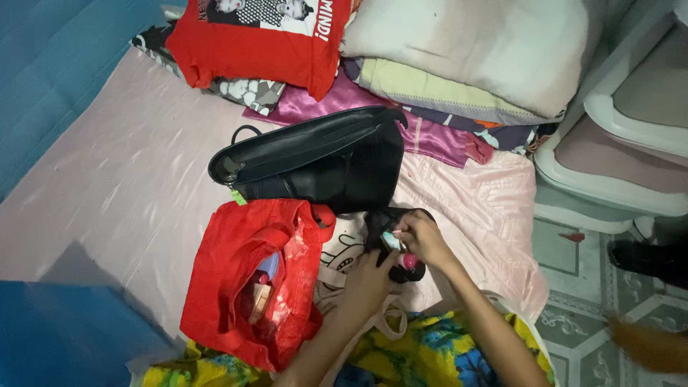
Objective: The person sits at a bed and unpacks a black handbag and a red tote bag, taking out an umbrella, cosmetics and small pouches. They sort small cosmetic items into a mesh pouch and a black pouch, arranging the contents across the bed.
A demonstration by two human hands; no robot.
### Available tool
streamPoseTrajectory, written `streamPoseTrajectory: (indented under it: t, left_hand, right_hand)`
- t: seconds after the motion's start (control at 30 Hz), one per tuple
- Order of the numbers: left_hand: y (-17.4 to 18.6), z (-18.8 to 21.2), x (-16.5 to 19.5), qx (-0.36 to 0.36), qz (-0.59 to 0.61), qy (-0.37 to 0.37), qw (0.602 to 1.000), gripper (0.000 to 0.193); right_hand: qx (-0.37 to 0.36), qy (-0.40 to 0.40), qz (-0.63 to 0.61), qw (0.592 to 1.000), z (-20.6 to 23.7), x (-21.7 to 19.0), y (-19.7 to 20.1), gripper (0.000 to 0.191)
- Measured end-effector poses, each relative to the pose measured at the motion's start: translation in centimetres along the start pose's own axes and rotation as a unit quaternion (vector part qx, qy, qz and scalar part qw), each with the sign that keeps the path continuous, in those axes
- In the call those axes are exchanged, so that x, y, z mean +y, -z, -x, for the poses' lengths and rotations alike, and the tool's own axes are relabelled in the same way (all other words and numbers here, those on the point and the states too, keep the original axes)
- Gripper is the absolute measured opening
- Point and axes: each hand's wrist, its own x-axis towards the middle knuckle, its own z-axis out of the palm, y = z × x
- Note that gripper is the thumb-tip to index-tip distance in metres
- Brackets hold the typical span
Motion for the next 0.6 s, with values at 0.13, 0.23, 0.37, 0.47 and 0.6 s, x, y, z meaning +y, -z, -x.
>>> streamPoseTrajectory:
  t: [0.13, 0.23, 0.37, 0.47, 0.6]
  left_hand:
    - [0.3, 0.6, 0.3, 0.057, -0.05, -0.046, 0.996, 0.073]
    - [0.2, 0.3, 0.0, 0.037, -0.049, -0.025, 0.998, 0.07]
    - [-0.1, 0.4, -0.4, 0.039, -0.028, -0.027, 0.998, 0.072]
    - [0.0, 1.4, -0.1, 0.023, -0.023, -0.016, 0.999, 0.071]
    - [1.0, 2.6, 0.3, 0.044, -0.084, -0.045, 0.994, 0.052]
  right_hand:
    - [-0.011, -0.008, 0.041, 0.999, -0.9, 0.7, -0.4, 0.02]
    - [-0.085, 0.034, 0.04, 0.995, -1.6, 1.1, -1.2, 0.024]
    - [-0.114, 0.081, 0.129, 0.982, -1.8, 0.7, -3.0, 0.06]
    - [-0.222, -0.047, 0.266, 0.937, -1.9, -1.0, -4.2, 0.042]
    - [-0.241, -0.145, 0.299, 0.912, -1.4, -3.4, -3.7, 0.035]
